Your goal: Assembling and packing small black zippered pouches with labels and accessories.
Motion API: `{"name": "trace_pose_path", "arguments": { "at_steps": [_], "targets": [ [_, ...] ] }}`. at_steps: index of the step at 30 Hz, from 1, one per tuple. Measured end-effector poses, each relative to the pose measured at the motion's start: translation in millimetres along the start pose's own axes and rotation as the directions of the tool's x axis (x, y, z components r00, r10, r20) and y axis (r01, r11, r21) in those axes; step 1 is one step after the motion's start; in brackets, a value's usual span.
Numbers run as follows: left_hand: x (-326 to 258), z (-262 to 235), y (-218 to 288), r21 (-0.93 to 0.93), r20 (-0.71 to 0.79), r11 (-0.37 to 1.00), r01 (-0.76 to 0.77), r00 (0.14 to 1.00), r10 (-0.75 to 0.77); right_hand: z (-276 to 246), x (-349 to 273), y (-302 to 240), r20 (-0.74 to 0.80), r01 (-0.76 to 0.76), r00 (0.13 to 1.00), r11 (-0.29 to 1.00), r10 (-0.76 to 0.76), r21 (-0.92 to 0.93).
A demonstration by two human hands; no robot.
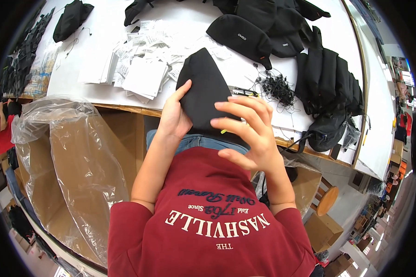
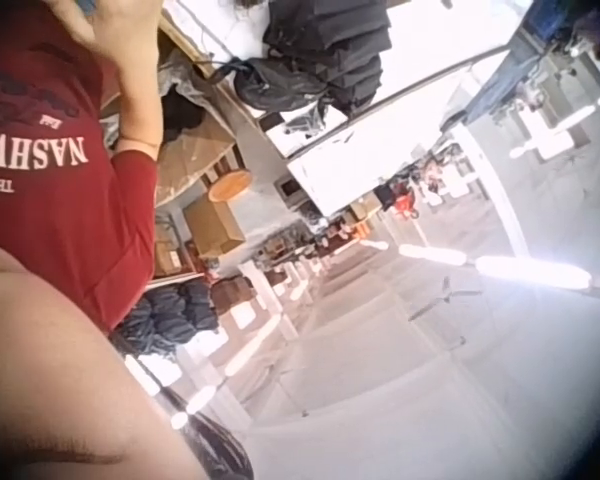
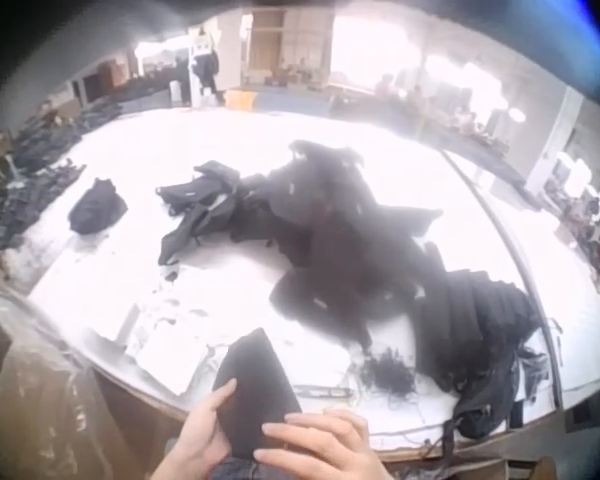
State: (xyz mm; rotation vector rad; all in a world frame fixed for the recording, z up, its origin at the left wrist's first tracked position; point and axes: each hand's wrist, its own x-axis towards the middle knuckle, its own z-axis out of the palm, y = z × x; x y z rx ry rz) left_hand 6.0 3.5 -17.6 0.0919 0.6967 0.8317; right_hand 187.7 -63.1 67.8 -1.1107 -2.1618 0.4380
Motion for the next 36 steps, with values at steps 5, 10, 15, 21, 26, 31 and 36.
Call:
{"name": "trace_pose_path", "arguments": {
  "at_steps": [5, 10, 15, 21, 26, 31, 36],
  "targets": [
    [-5, 4, -2, 0.015, 0.042, 0.999, -0.03, 0.999, 0.029, 9, 0, 8, 0.058, -0.089, 0.993, 0.978, 0.101, -0.188],
    [-25, 9, 0, 0.067, 0.161, 0.998, 0.0, 0.987, -0.011, 11, -4, 37, -0.099, -0.129, 0.987, 0.99, 0.123, -0.055],
    [-24, -13, 9, 0.731, 0.314, 0.403, -0.551, 0.796, 0.517, 0, -18, 38, -0.198, -0.364, 0.807, 0.733, 0.556, 0.575],
    [-29, -23, 37, 0.559, 0.553, 0.59, -0.583, 0.792, 0.259, -7, -31, 42, -0.109, -0.279, 0.844, 0.604, 0.525, 0.747],
    [-37, -8, 42, 0.638, 0.625, 0.369, -0.676, 0.734, 0.264, -30, -31, 46, -0.041, -0.342, 0.899, 0.757, 0.436, 0.557],
    [-44, -2, 44, 0.769, 0.61, 0.0, -0.639, 0.733, 0.3, -33, -34, 44, 0.102, -0.47, 0.874, 0.775, 0.475, 0.422],
    [-54, 32, 29, 0.6, 0.789, -0.485, -0.636, 0.571, 0.227, -40, -28, 33, 0.0, -0.381, 0.92, 0.893, 0.392, 0.239]
  ]
}}
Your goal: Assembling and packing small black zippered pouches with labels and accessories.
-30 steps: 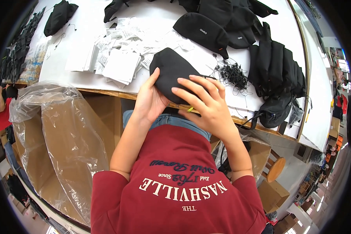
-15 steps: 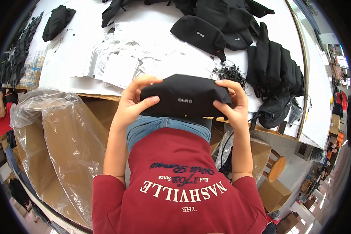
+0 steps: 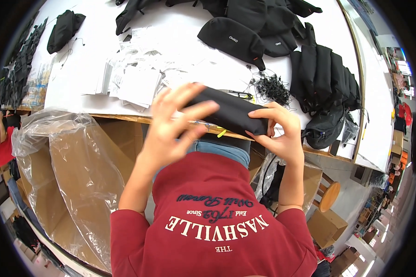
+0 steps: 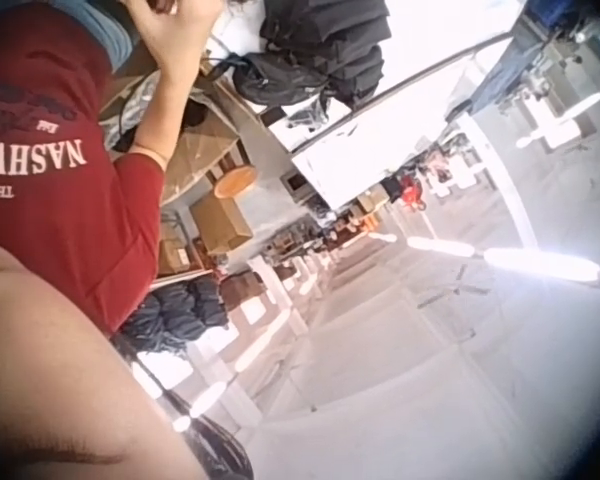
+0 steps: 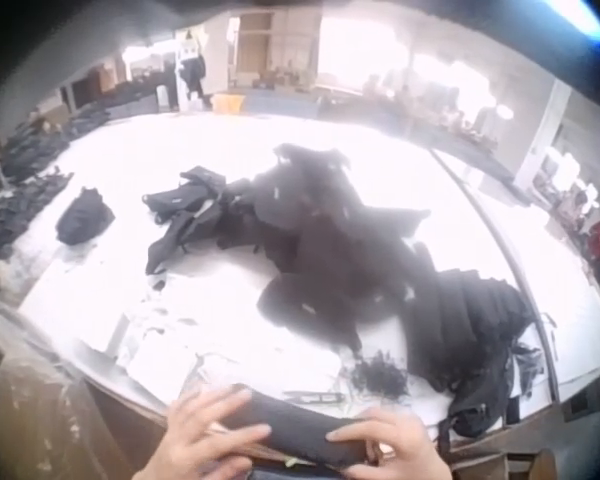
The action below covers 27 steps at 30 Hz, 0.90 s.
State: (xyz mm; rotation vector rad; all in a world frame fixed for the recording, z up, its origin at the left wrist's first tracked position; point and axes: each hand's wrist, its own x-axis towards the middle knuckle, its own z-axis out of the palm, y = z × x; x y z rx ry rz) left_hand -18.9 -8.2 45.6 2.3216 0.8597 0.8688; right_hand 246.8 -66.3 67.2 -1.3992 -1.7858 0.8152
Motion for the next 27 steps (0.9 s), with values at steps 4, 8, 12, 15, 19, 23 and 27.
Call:
{"name": "trace_pose_path", "arguments": {
  "at_steps": [4, 8, 12, 15, 19, 23, 27],
  "targets": [
    [8, 14, 9, 0.202, 0.231, 0.978, 0.058, 0.967, -0.105, 0, -6, -9, -0.118, 0.01, 0.992, 0.975, -0.037, -0.22],
    [-6, 7, -20, 0.118, 0.005, 0.967, 0.225, 0.974, -0.227, -27, -18, -1, -0.194, -0.112, 0.978, 0.98, 0.079, -0.166],
    [-13, 15, -23, -0.201, -0.082, 0.934, 0.296, 0.945, -0.317, -78, -38, 5, -0.617, -0.231, 0.783, 0.957, 0.077, -0.174],
    [-10, 25, -26, -0.242, -0.058, 0.919, 0.313, 0.94, -0.336, -126, -51, 33, -0.883, -0.297, 0.468, 0.933, -0.046, -0.206],
    [-4, 26, -27, -0.223, -0.073, 0.917, 0.33, 0.933, -0.353, -172, -54, 70, -0.955, -0.418, 0.271, 0.878, -0.123, -0.232],
    [-3, 18, -46, -0.002, -0.204, 0.937, 0.35, 0.917, -0.343, -184, -49, 111, -0.905, -0.533, 0.424, 0.798, -0.034, -0.28],
    [-10, -3, -80, 0.322, -0.363, 0.856, 0.405, 0.888, -0.284, -176, -47, 118, -0.642, -0.631, 0.618, 0.773, 0.454, -0.062]
  ]
}}
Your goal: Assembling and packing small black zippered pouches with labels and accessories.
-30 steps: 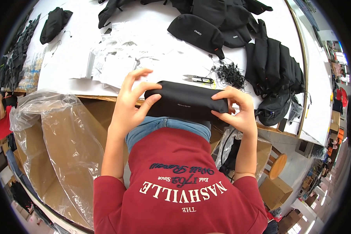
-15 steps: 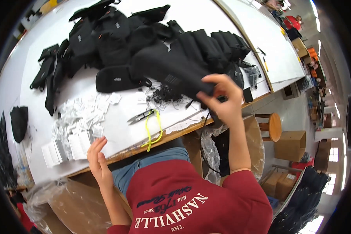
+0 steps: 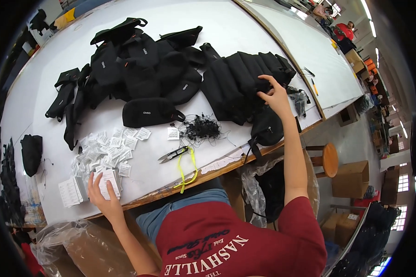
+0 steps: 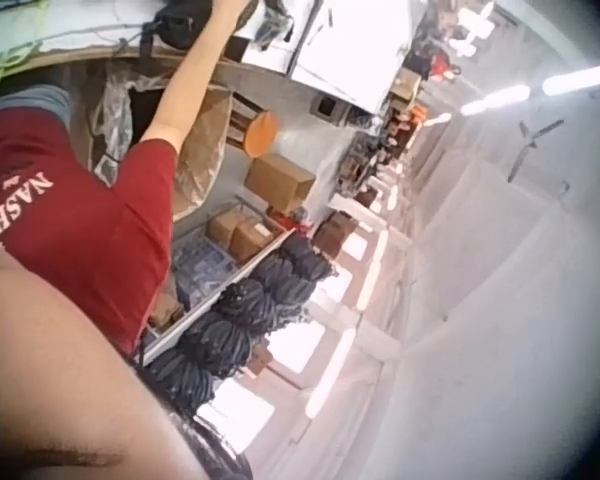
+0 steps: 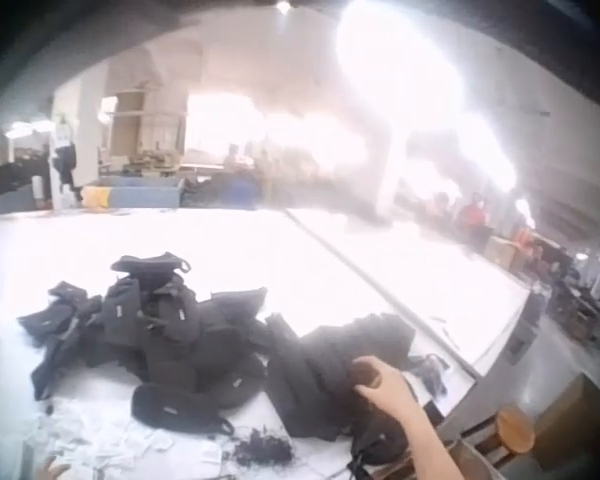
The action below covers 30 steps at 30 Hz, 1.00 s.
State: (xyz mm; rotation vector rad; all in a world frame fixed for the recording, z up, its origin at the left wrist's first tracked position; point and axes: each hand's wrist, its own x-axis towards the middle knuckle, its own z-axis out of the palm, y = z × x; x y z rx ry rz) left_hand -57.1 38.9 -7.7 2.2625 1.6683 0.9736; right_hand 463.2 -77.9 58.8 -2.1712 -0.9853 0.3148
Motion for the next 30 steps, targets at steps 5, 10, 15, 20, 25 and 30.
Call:
{"name": "trace_pose_path", "arguments": {
  "at_steps": [5, 10, 15, 20, 25, 30],
  "targets": [
    [-2, 20, -58, 0.241, 0.167, 0.969, -0.047, 0.986, 0.007, -7, -14, -9, -0.087, 0.283, 0.948, 0.935, -0.307, -0.214],
    [0, 25, -53, 0.119, 0.213, 0.993, 0.017, 0.976, -0.042, 32, -71, -60, -0.19, 0.374, 0.898, 0.915, -0.398, -0.15],
    [-2, 17, -42, 0.277, 0.169, 0.953, 0.125, 0.97, -0.176, 100, -115, -47, 0.177, 0.328, 0.936, 0.935, -0.303, -0.133],
    [-3, 6, -47, 0.165, 0.217, 0.971, 0.17, 0.955, -0.204, 109, -125, -41, 0.285, 0.294, 0.932, 0.928, -0.225, -0.23],
    [2, -7, -40, 0.112, 0.174, 0.976, 0.186, 0.963, -0.203, 99, -126, -19, 0.228, 0.086, 0.974, 0.915, 0.007, -0.393],
    [8, -15, -38, -0.046, 0.024, 0.98, 0.192, 0.981, -0.191, 104, -130, 11, 0.197, 0.029, 0.977, 0.875, 0.076, -0.483]
  ]
}}
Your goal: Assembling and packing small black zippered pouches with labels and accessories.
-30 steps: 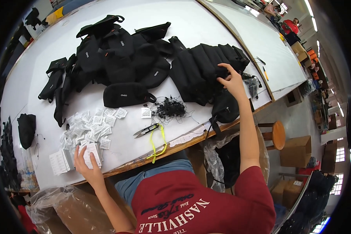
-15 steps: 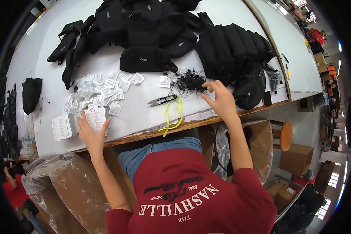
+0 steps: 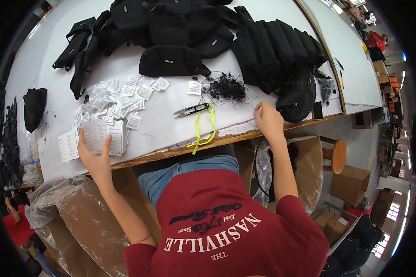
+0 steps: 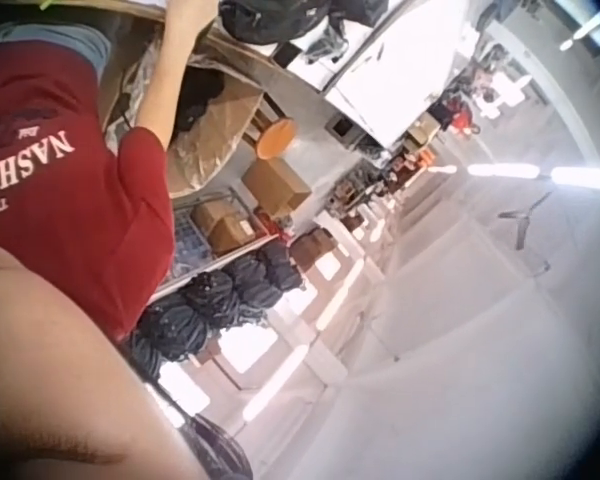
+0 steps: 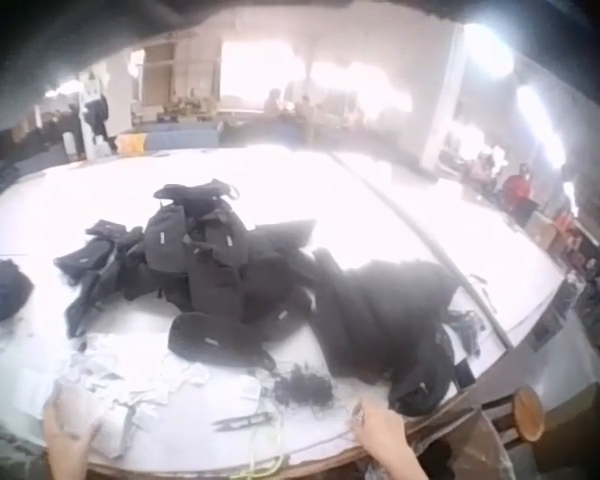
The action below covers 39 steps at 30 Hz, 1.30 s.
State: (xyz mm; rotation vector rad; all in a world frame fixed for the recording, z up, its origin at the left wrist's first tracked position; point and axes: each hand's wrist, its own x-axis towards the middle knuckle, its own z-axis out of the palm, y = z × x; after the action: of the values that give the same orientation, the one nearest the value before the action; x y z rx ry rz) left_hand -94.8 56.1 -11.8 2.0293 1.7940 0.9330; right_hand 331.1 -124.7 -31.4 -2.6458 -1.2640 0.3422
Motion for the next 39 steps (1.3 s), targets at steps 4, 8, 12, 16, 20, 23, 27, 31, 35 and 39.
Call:
{"name": "trace_pose_path", "arguments": {
  "at_steps": [4, 8, 12, 16, 20, 23, 27, 31, 35, 39],
  "targets": [
    [-4, -11, 23, -0.167, 0.004, 0.978, 0.121, 0.992, -0.122, -5, 2, 3, -0.069, 0.061, 0.996, 0.993, -0.054, 0.105],
    [-9, -13, 31, -0.492, 0.082, 0.86, 0.133, 0.991, -0.107, -44, 17, -8, -0.374, 0.306, 0.917, 0.847, -0.139, 0.435],
    [-19, -8, 37, -0.712, 0.134, 0.69, 0.131, 0.99, -0.049, -84, 32, -32, -0.354, 0.344, 0.933, 0.457, -0.068, 0.82],
    [-25, 0, 54, -0.71, 0.208, 0.682, 0.173, 0.978, -0.032, -101, 50, -62, -0.208, 0.231, 0.957, 0.1, -0.202, 0.968],
    [-33, 0, 58, -0.689, 0.229, 0.697, 0.199, 0.972, -0.051, -107, 63, -81, -0.222, 0.244, 0.922, 0.033, -0.318, 0.969],
    [-42, -1, 38, -0.662, 0.217, 0.721, 0.203, 0.973, -0.075, -105, 59, -105, -0.227, 0.262, 0.937, 0.106, -0.265, 0.959],
    [-49, -5, 47, -0.739, 0.298, 0.612, 0.283, 0.951, -0.08, -84, 43, -120, -0.126, 0.167, 0.929, 0.089, -0.347, 0.982],
    [-57, 4, 73, -0.769, 0.44, 0.499, 0.401, 0.897, -0.043, -65, 10, -137, 0.017, 0.046, 0.905, 0.137, -0.424, 0.989],
    [-61, 17, 98, -0.775, 0.501, 0.457, 0.437, 0.865, 0.022, -49, -13, -151, 0.111, -0.032, 0.845, 0.157, -0.523, 0.987],
    [-63, 16, 121, -0.741, 0.452, 0.578, 0.341, 0.89, 0.054, -28, -33, -163, 0.041, 0.079, 0.839, 0.196, -0.542, 0.977]
  ]
}}
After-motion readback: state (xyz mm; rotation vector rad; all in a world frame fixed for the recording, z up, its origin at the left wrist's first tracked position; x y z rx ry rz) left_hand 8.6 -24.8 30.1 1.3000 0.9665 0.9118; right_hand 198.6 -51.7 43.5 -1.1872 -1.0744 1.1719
